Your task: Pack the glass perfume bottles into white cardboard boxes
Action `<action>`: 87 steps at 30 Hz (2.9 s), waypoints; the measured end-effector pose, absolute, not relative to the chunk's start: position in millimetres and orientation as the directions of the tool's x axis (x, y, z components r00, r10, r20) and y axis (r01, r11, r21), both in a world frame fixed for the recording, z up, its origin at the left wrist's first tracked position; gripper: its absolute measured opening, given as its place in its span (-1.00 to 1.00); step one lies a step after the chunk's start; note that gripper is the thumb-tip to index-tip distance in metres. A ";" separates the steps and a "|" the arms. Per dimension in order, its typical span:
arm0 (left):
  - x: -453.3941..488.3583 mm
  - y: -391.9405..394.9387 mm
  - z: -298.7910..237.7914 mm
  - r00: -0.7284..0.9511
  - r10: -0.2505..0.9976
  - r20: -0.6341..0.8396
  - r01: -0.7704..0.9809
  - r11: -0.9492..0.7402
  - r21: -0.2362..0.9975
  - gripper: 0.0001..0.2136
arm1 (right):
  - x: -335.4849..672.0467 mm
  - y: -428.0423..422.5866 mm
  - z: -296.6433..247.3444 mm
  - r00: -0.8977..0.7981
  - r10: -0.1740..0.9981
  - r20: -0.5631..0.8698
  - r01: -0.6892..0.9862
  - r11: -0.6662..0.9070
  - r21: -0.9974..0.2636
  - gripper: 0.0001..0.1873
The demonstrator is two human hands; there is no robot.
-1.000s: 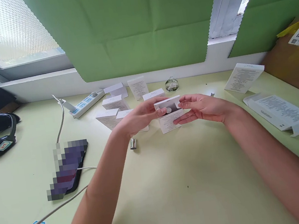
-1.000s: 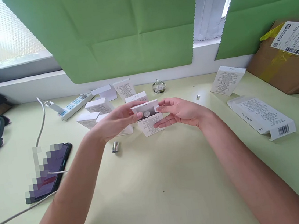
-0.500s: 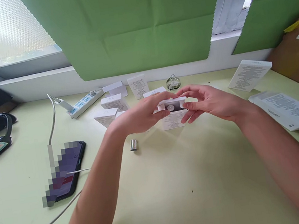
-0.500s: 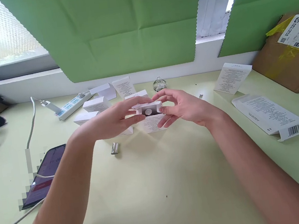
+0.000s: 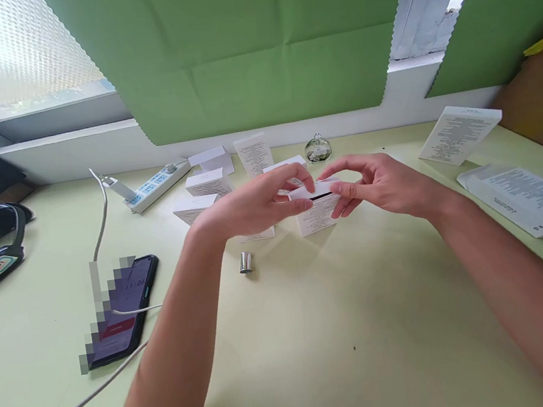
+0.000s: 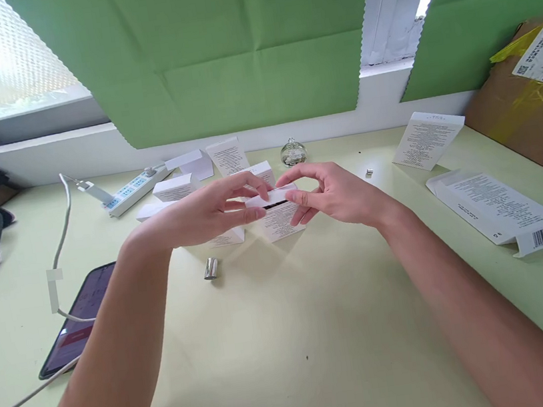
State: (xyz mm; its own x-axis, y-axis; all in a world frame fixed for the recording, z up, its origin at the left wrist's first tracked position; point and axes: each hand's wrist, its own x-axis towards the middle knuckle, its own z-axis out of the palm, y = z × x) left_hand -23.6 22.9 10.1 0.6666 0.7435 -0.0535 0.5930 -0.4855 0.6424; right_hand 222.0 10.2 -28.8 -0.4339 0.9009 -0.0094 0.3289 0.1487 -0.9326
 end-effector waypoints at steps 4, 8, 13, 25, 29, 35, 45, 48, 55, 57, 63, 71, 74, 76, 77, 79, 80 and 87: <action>-19.4 23.4 8.4 0.656 0.755 -0.007 0.597 -0.513 0.617 -0.86 | 223.0 11.3 -30.9 -0.465 0.884 0.042 0.330 0.217 -0.919 -0.70; -16.0 24.2 5.3 0.627 0.779 0.006 0.616 -0.500 0.609 -0.82 | 221.3 12.8 -35.7 -0.479 0.869 0.121 0.298 0.291 -0.909 -0.71; -13.9 23.5 4.9 0.628 0.778 0.036 0.616 -0.524 0.588 -0.80 | 220.2 13.9 -40.2 -0.486 0.854 0.185 0.326 0.374 -0.868 -0.64; -12.9 23.9 3.4 0.591 0.806 -0.013 0.644 -0.462 0.610 -0.79 | 220.4 12.9 -38.3 -0.555 0.774 0.305 0.471 0.595 -0.651 -0.68; -11.6 24.2 3.9 0.599 0.800 -0.029 0.662 -0.475 0.579 -0.79 | 219.6 12.7 -38.7 -0.559 0.768 0.313 0.484 0.609 -0.628 -0.70; -10.0 21.8 -0.1 0.598 0.801 -0.007 0.684 -0.506 0.527 -0.81 | 221.1 14.7 -38.6 -0.557 0.756 0.343 0.496 0.635 -0.593 -0.72; -0.2 31.9 -26.1 0.687 0.612 0.392 0.497 -0.789 0.360 -0.87 | 228.1 14.8 -33.0 -0.445 0.857 0.259 0.624 0.504 -0.597 -0.57; 3.4 35.6 -34.0 0.667 0.578 0.471 0.496 -0.815 0.299 -0.89 | 228.1 15.3 -33.6 -0.420 0.876 0.239 0.621 0.469 -0.628 -0.57; 9.3 36.7 -44.6 0.646 0.539 0.541 0.491 -0.836 0.247 -0.81 | 232.3 14.6 -25.0 -0.356 0.910 0.214 0.686 0.410 -0.601 -0.58; 11.2 35.9 -45.5 0.646 0.531 0.549 0.486 -0.840 0.242 -0.82 | 235.3 12.3 -19.8 -0.355 0.916 0.186 0.686 0.391 -0.613 -0.60; 18.6 31.4 -53.9 0.651 0.490 0.580 0.436 -0.866 0.244 -0.88 | 242.1 4.3 -7.6 -0.379 0.918 0.114 0.712 0.368 -0.598 -0.59; 18.3 26.8 -91.0 0.554 0.400 0.731 0.412 -0.894 0.177 -0.76 | 236.3 1.0 -6.3 -0.352 0.931 0.096 0.771 0.347 -0.534 -0.61; 16.9 27.5 -97.0 0.534 0.374 0.759 0.393 -0.904 0.169 -0.72 | 233.3 -0.4 -5.7 -0.341 0.934 0.108 0.781 0.345 -0.520 -0.62; 17.9 28.0 -98.0 0.519 0.381 0.765 0.396 -0.901 0.180 -0.72 | 231.4 -1.3 -5.3 -0.335 0.935 0.115 0.786 0.344 -0.513 -0.62; 18.8 28.0 -97.8 0.508 0.390 0.768 0.399 -0.897 0.191 -0.74 | 230.3 -1.7 -5.3 -0.335 0.935 0.113 0.787 0.344 -0.512 -0.62; 20.7 27.4 -96.3 0.487 0.413 0.769 0.400 -0.889 0.224 -0.78 | 228.4 -2.3 -5.6 -0.329 0.938 0.106 0.788 0.334 -0.516 -0.62; 21.5 26.7 -95.0 0.482 0.424 0.767 0.396 -0.886 0.242 -0.80 | 227.7 -2.4 -6.0 -0.322 0.942 0.099 0.787 0.324 -0.524 -0.63; 19.0 22.2 -83.8 0.495 0.522 0.694 0.379 -0.849 0.368 -0.92 | 233.3 0.8 -7.5 -0.375 0.927 0.023 0.693 0.297 -0.657 -0.60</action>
State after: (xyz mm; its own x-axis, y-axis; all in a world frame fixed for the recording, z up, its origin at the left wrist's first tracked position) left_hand 19.0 22.2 -83.8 0.4951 0.5221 0.6945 0.3789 -0.8490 0.3682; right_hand 233.3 0.8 -7.5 -0.3749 0.9268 0.0232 0.6928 0.2967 -0.6572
